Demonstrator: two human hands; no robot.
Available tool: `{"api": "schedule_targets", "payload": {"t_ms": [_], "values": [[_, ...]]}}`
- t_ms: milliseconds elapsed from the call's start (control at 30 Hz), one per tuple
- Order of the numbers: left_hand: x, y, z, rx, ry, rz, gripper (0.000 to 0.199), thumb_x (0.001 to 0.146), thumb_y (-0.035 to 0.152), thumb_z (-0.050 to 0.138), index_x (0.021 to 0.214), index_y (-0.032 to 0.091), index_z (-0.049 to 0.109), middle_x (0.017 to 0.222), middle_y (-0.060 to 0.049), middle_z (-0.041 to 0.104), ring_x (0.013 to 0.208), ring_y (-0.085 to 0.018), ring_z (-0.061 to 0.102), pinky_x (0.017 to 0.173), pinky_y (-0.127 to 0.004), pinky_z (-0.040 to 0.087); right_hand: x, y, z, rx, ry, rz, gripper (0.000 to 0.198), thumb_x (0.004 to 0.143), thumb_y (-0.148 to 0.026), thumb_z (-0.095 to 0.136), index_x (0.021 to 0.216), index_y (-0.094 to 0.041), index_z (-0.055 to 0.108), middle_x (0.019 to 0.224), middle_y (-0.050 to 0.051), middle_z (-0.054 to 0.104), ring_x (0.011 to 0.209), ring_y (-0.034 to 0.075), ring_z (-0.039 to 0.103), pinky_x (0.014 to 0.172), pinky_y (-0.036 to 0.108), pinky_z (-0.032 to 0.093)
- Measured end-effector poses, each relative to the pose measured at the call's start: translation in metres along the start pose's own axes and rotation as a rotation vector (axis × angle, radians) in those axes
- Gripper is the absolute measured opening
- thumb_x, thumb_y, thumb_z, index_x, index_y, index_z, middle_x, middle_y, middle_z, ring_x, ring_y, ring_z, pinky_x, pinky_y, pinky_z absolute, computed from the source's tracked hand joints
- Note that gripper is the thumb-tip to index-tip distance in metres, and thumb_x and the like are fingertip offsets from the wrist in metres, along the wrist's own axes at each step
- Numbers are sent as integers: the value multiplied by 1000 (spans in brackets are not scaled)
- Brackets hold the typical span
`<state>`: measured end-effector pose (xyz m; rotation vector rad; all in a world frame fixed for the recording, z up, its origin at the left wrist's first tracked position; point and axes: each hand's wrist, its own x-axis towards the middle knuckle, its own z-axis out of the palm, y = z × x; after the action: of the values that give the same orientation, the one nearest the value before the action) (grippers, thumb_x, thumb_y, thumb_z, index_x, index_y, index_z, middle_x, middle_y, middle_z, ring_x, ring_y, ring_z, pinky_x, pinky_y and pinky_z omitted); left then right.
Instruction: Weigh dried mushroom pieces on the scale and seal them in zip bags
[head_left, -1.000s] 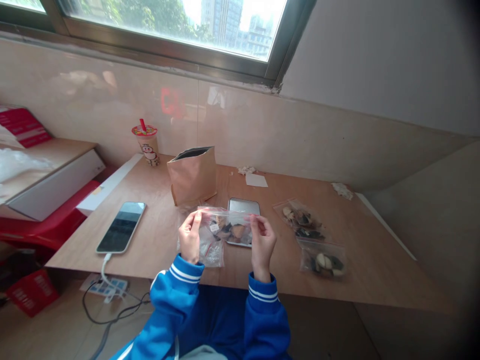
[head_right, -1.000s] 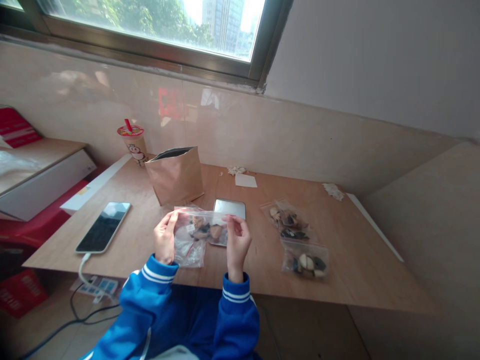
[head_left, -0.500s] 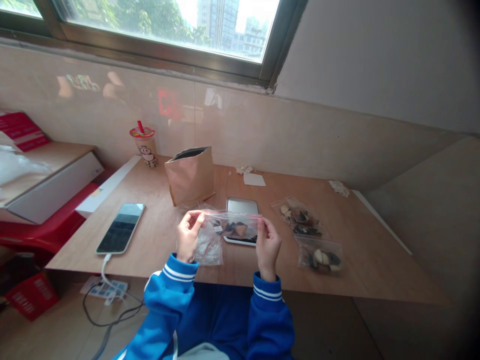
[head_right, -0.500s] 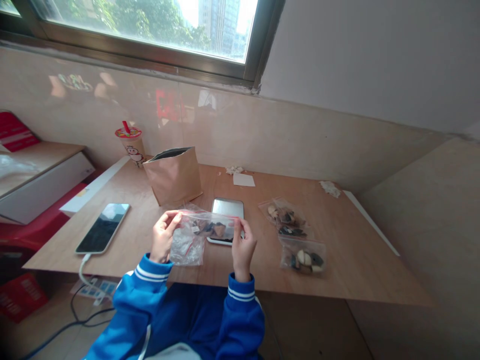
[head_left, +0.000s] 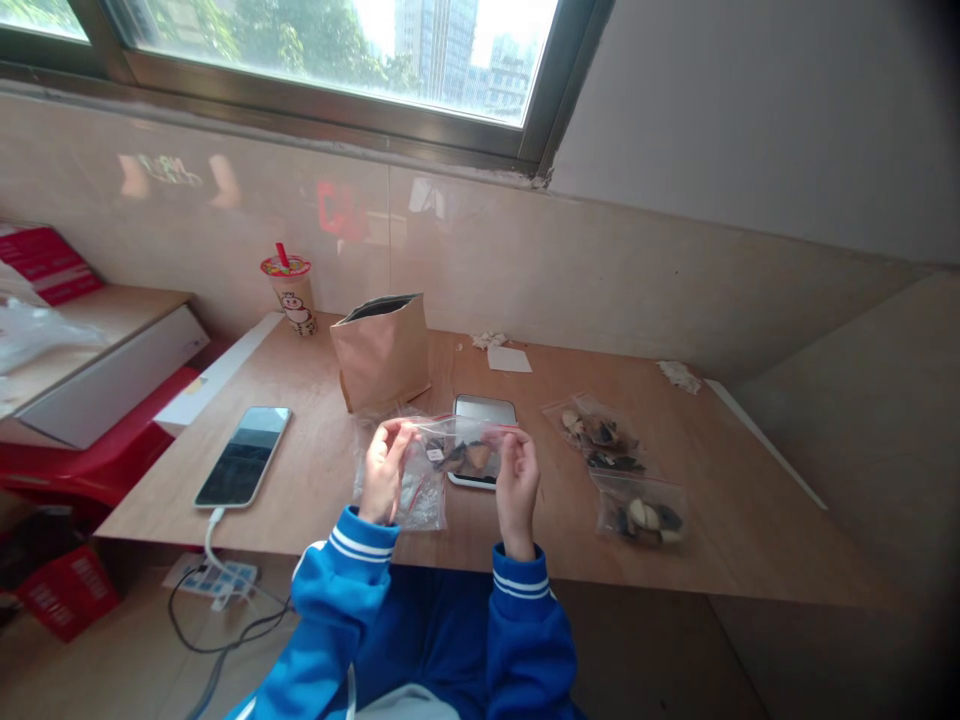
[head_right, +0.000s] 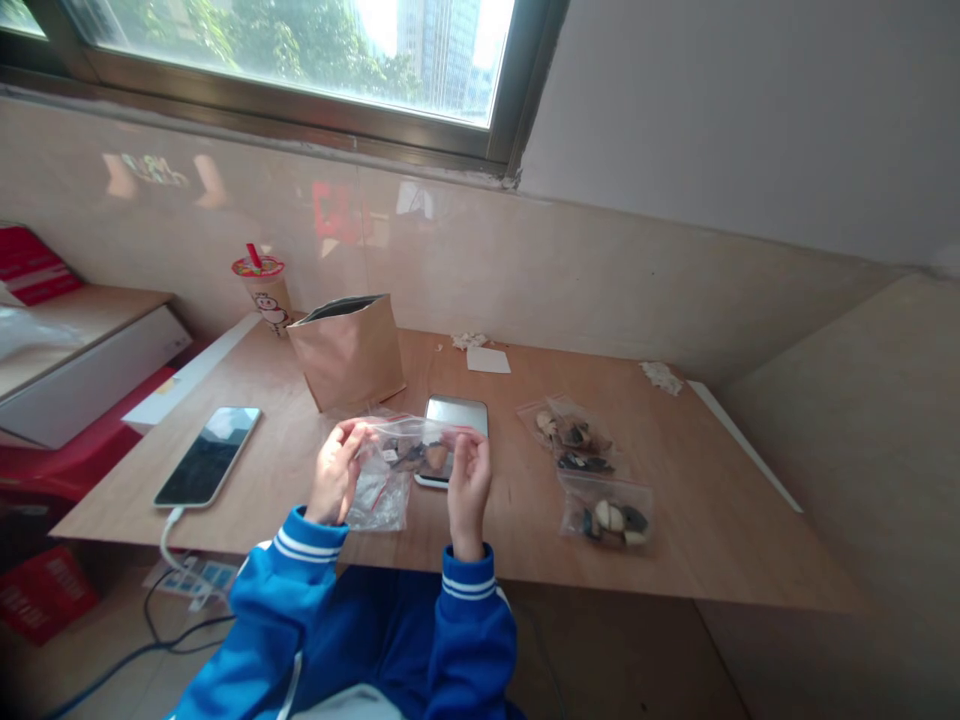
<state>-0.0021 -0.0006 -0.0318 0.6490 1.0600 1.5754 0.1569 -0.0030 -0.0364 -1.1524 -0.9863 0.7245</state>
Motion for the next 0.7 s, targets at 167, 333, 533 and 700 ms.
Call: {"api": "schedule_targets", "payload": {"t_ms": [167,333,533,700], "values": [[4,-4,-7,34,-37,38,34,69,39,77,89,13,67,91,-5,70,86,-16,63,82,-27,47,1,-1,2,-2,1,43,35,80,-52,64,88,-18,59,88,9,73,81,22,71,78,36,56],[4,-1,-13,85,-68,53,32,68,38,78,87,13,70,86,-5,71,82,-17,63,75,-26,48,1,1,-5,-17,28,56,34,79,-50,65,87,-17,61,88,9,73,84,22,70,79,37,56],[0,4,-7,140,-76,96,35,69,42,77,87,13,69,82,-4,69,77,-15,62,71,-24,47,1,2,-8,68,23,48,31,81,-47,64,89,-18,58,94,10,74,92,23,70,86,39,53],[-4,3,-1,66,-96,59,34,70,44,75,87,16,66,83,-2,65,75,-13,59,65,-22,46,-2,-3,-3,156,-110,71,30,86,-46,58,100,-21,51,93,9,74,90,23,71,86,41,54]]}}
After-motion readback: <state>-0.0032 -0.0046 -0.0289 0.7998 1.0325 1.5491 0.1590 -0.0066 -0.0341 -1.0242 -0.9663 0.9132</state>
